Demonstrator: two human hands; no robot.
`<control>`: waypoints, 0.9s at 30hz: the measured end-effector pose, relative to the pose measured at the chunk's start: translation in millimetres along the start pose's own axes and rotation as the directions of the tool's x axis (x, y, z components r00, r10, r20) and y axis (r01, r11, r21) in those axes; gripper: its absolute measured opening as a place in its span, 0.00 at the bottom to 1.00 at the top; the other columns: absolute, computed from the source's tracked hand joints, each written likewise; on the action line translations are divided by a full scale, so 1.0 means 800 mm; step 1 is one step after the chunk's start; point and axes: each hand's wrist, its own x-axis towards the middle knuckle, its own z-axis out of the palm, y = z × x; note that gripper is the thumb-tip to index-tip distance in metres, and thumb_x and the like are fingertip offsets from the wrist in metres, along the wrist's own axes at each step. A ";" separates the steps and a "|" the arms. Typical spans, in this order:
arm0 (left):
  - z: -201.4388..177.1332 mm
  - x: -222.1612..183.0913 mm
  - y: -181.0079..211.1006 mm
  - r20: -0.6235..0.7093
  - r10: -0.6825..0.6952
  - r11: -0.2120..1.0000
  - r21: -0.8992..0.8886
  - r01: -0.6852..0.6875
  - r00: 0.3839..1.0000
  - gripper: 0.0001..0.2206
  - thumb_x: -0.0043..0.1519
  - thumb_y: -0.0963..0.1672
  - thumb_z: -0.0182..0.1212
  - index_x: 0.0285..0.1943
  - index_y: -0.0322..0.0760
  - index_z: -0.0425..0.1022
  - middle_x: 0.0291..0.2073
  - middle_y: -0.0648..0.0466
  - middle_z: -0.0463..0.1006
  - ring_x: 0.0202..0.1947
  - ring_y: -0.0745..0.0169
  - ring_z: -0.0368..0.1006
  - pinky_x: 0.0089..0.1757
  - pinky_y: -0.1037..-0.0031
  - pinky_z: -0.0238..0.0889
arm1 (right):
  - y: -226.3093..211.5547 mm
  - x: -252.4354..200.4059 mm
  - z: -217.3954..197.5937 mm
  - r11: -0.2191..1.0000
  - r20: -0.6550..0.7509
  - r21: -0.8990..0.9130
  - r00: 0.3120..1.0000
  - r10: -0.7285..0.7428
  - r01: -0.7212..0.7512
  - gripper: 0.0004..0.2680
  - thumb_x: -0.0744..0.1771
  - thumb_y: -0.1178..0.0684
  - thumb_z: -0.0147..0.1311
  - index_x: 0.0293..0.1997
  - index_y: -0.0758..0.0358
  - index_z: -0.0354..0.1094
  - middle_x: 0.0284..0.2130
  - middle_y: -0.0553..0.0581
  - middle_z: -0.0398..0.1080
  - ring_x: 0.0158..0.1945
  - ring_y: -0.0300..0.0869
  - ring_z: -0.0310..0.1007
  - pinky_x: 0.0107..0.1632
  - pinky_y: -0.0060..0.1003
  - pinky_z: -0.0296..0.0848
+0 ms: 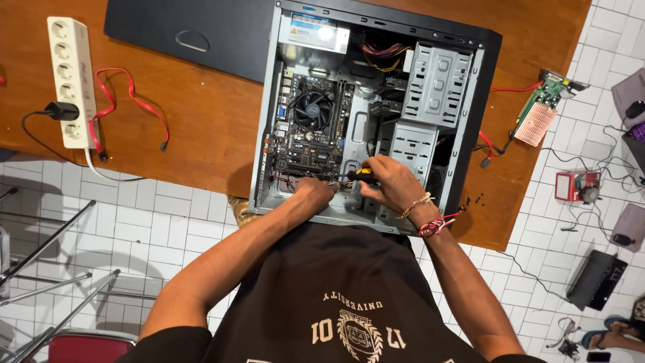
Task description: Securing a motherboard into a computer case using a screwdriver and screws.
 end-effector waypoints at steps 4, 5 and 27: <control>0.007 0.009 -0.003 -0.022 -0.013 1.000 -0.017 0.013 1.000 0.23 0.63 0.47 0.62 0.70 0.50 0.69 0.43 0.48 0.84 0.43 0.43 0.82 0.34 0.50 0.75 | 0.002 0.001 0.003 0.999 -0.010 -0.031 1.000 -0.022 0.022 0.12 0.64 0.47 0.61 0.46 0.60 0.67 0.31 0.57 0.69 0.36 0.50 0.76 0.39 0.42 0.79; 0.000 0.001 -0.002 -0.024 -0.014 1.000 -0.016 0.013 1.000 0.23 0.63 0.47 0.61 0.69 0.49 0.70 0.43 0.48 0.84 0.44 0.43 0.82 0.36 0.51 0.75 | 0.001 0.002 0.001 0.999 -0.004 -0.025 1.000 -0.020 0.020 0.12 0.64 0.48 0.62 0.46 0.61 0.67 0.31 0.57 0.69 0.36 0.50 0.76 0.39 0.42 0.79; -0.024 -0.021 0.000 -0.019 -0.010 0.996 -0.092 0.008 1.000 0.15 0.62 0.42 0.59 0.58 0.43 0.79 0.41 0.46 0.85 0.44 0.41 0.82 0.39 0.51 0.75 | -0.057 0.024 0.018 0.981 0.209 -0.196 0.977 0.051 -0.010 0.12 0.66 0.45 0.55 0.41 0.61 0.60 0.28 0.61 0.71 0.32 0.58 0.78 0.35 0.51 0.78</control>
